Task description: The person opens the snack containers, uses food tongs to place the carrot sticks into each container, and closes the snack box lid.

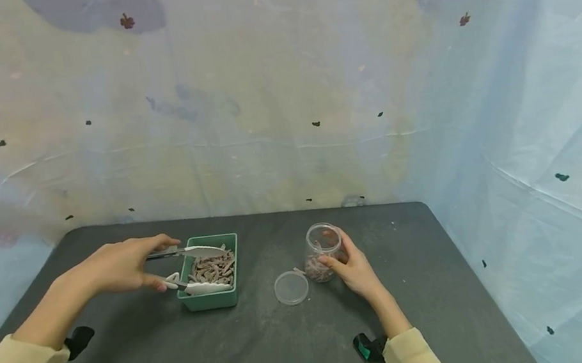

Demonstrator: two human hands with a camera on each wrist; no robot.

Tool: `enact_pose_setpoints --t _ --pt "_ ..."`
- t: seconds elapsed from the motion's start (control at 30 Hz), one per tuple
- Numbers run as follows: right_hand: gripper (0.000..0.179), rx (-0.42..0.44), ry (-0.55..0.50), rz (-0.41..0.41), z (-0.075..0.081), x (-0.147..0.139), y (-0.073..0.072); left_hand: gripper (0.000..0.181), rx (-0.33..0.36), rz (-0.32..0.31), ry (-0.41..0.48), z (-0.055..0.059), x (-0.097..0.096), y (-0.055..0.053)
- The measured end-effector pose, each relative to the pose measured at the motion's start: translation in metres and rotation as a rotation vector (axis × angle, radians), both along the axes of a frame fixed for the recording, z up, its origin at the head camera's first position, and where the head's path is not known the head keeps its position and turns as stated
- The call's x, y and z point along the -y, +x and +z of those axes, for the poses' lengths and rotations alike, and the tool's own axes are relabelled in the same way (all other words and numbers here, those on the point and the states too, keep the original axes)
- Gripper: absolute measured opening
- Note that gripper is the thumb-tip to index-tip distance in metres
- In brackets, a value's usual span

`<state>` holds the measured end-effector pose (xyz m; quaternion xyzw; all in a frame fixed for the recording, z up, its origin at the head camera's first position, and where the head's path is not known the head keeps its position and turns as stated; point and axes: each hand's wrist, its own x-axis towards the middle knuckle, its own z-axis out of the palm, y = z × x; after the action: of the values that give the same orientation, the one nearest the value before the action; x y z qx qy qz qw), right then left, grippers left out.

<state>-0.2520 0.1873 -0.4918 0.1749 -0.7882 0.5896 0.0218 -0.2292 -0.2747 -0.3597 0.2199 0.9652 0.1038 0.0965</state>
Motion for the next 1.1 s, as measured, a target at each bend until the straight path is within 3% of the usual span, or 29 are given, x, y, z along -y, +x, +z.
enact_pose_setpoints --t 0.07,0.4,0.8,1.1 --pt "0.073 -0.008 -0.011 -0.011 -0.01 -0.001 -0.005 0.091 0.0 -0.013 -0.019 0.002 -0.003 -0.002" --pt "0.072 -0.003 -0.011 -0.004 -0.007 0.0 -0.005 0.081 -0.009 -0.073 -0.074 0.002 -0.016 -0.009" --pt "0.072 -0.017 0.02 -0.023 -0.009 -0.001 -0.004 0.061 -0.046 -0.103 -0.051 -0.008 -0.02 -0.001" --pt "0.072 -0.011 0.016 -0.019 -0.01 -0.002 -0.007 0.055 -0.088 -0.071 -0.036 -0.016 -0.014 0.006"
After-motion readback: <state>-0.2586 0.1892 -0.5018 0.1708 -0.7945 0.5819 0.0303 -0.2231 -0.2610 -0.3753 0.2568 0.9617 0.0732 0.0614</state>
